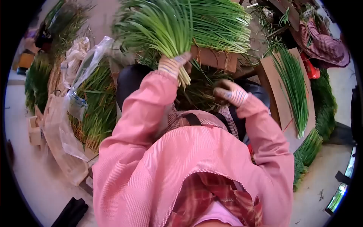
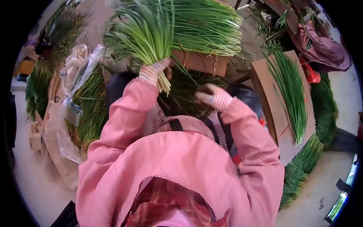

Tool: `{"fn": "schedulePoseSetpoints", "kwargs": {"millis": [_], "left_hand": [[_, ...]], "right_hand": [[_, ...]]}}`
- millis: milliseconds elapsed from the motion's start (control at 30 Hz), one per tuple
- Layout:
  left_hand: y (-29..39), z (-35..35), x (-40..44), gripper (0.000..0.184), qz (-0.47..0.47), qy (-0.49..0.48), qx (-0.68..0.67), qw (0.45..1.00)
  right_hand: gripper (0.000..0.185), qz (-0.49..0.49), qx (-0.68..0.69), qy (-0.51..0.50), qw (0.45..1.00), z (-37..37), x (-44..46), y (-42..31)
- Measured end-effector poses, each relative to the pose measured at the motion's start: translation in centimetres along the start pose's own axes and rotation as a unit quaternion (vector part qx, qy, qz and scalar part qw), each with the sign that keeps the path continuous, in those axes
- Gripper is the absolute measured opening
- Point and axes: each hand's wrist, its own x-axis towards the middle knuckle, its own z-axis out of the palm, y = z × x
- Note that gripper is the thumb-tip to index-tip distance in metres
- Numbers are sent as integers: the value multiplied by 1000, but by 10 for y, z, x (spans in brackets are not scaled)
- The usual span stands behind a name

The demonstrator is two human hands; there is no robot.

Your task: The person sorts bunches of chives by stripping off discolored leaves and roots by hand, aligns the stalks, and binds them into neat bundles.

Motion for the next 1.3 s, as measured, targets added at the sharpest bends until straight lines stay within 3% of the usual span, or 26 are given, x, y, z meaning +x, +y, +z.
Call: {"fn": "schedulePoseSetpoints", "kwargs": {"millis": [33, 67, 100, 133, 167, 200, 233, 267, 300, 367, 400, 467, 500, 600, 700, 733, 767, 833, 900, 1000, 1100, 1133, 1200, 1233, 1267, 1300], "left_hand": [[1, 6, -6, 19, 5, -4, 37, 999], [-2, 13, -7, 34, 22, 3, 43, 999], [-10, 13, -9, 30, 90, -34, 153, 984], [-20, 23, 1, 29, 38, -5, -123, 992], [-26, 28, 6, 29, 3, 7, -262, 965], [-30, 34, 8, 29, -28, 28, -397, 917], [-32, 34, 9, 36, -55, 13, -304, 951], [-35, 34, 9, 42, -81, 0, -209, 974], [-42, 30, 12, 42, -80, -3, -206, 975], [-67, 5, 24, 36, -38, -98, -93, 990], [-72, -5, 24, 35, 49, -128, 93, 986], [-83, -25, 24, 34, 242, -80, 480, 839], [-49, -2, -2, 35, 218, -37, 624, 750], [-25, 18, -33, 50, 151, 11, 655, 740], [-12, 28, -53, 50, 102, -4, 665, 740], [-17, 27, -54, 50, 129, -3, 651, 748], [-16, 33, -58, 49, 96, 5, 653, 751], [-40, 24, -44, 44, 213, -18, 585, 782], [-61, 26, -15, 43, 275, -41, 584, 763], [-29, 82, -32, 75, 180, -266, 337, 885], [-17, 135, -20, 114, 126, -451, 130, 874], [14, 166, -30, 117, 72, -449, 152, 878], [36, 220, -32, 103, 86, -489, 45, 867], [39, 257, -1, 100, 152, -524, 75, 835], [42, 283, 0, 96, 216, -552, 33, 804], [38, 309, 4, 86, 218, -568, -25, 794]], "right_hand": [[55, -58, -2, 31, 998, 1, 9, -11], [71, -189, -38, -12, 981, 4, 25, -20], [77, -202, 14, -9, 979, 10, 51, -15], [87, -217, 90, 41, 971, 38, 59, -45], [90, -249, 85, 128, 956, 51, 72, -52], [89, -261, 121, 138, 948, 61, 82, -65], [87, -307, 262, 104, 909, 67, 78, -65], [86, -332, 312, 92, 886, 70, 82, -63], [84, -356, 359, 77, 859, 71, 89, -58], [78, -391, 347, 92, 848, 68, 104, -46], [73, -424, 331, 105, 837, 66, 103, -46], [66, -398, 359, 87, 840, 62, 89, -48], [60, -370, 385, 69, 843, 60, 81, -49], [53, -388, 416, 72, 819, 59, 65, -48], [52, -396, 492, 31, 775, 56, 61, -47], [52, -390, 488, 49, 779, 53, 59, -46], [52, -385, 485, 67, 782, 51, 58, -44], [51, -413, 469, 91, 775, 49, 45, -50], [48, -422, 398, 166, 797, 43, 26, -55], [47, -463, 346, 234, 782, 17, -2, -61], [48, -508, 226, 326, 764, -35, -49, -66], [51, -510, 221, 340, 758, -55, -64, -65], [54, -542, 158, 377, 735, -101, -92, -61], [60, -520, 185, 339, 762, -121, -109, -58], [52, -514, 173, 374, 752, -128, -132, -65], [51, -491, 169, 416, 747, -138, -143, -58]]}}
